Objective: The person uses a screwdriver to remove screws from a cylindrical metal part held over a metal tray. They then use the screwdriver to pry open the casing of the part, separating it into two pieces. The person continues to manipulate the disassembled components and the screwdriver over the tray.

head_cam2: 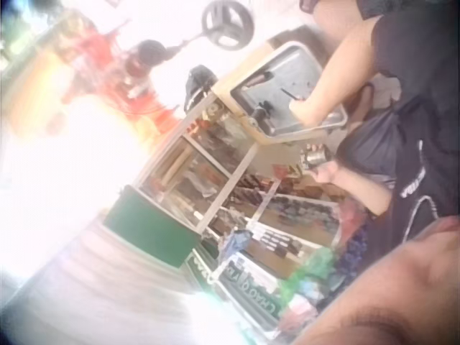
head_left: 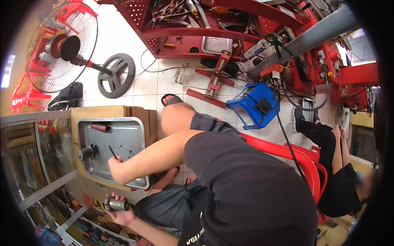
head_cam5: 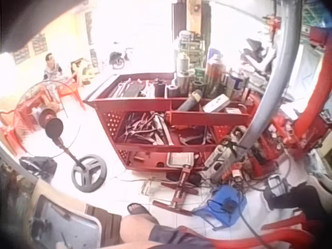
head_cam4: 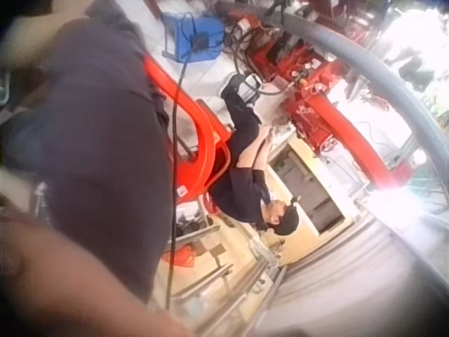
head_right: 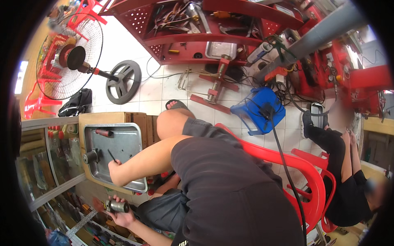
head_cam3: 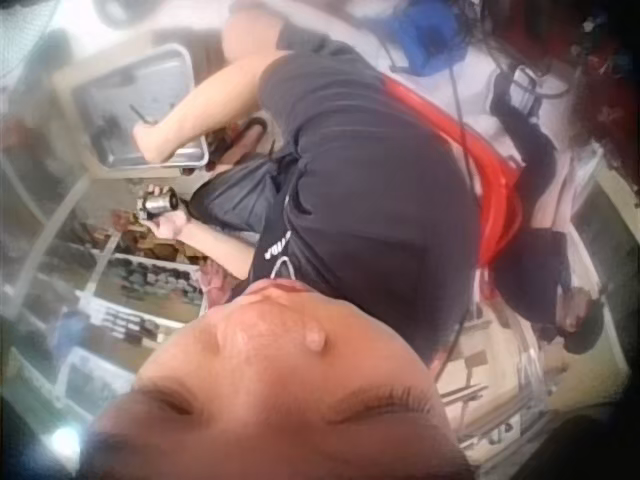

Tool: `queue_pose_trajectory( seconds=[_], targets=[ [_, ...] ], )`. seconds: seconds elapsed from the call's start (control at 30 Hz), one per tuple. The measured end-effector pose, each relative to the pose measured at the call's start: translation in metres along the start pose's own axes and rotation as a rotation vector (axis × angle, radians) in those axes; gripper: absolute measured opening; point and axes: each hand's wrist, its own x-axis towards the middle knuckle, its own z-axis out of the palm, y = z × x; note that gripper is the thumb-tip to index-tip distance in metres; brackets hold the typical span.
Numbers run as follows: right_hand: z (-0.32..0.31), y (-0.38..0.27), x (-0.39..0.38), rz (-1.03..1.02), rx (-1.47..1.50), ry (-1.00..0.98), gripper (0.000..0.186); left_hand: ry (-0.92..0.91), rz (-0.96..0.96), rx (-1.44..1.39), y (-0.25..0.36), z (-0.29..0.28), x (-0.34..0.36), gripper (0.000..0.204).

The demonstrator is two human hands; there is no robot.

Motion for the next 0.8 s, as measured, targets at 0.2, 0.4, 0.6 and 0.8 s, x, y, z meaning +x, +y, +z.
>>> queue_pose_trajectory(
  seconds=[0.2,0.4,0.6,0.8],
  targets=[
    [-0.006,-0.036,-0.012,-0.073,-0.148,0.001,0.015,0.086,0.02,-0.03,0.014,0.012,-0.048,0.065],
    [0.002,-0.032,-0.03,-0.058,-0.106,0.096,0.015,0.128,-0.005,-0.043,0.014,0.026,-0.075,0.06],
    [0.015,-0.013,-0.065,-0.048,0.121,0.274,0.026,0.156,-0.07,-0.112,-0.003,0.038,-0.085,0.056],
    [0.019,0.009,-0.095,0.006,0.255,0.34,0.029,0.176,-0.107,-0.076,-0.012,0.033,-0.087,0.059]
  ],
)
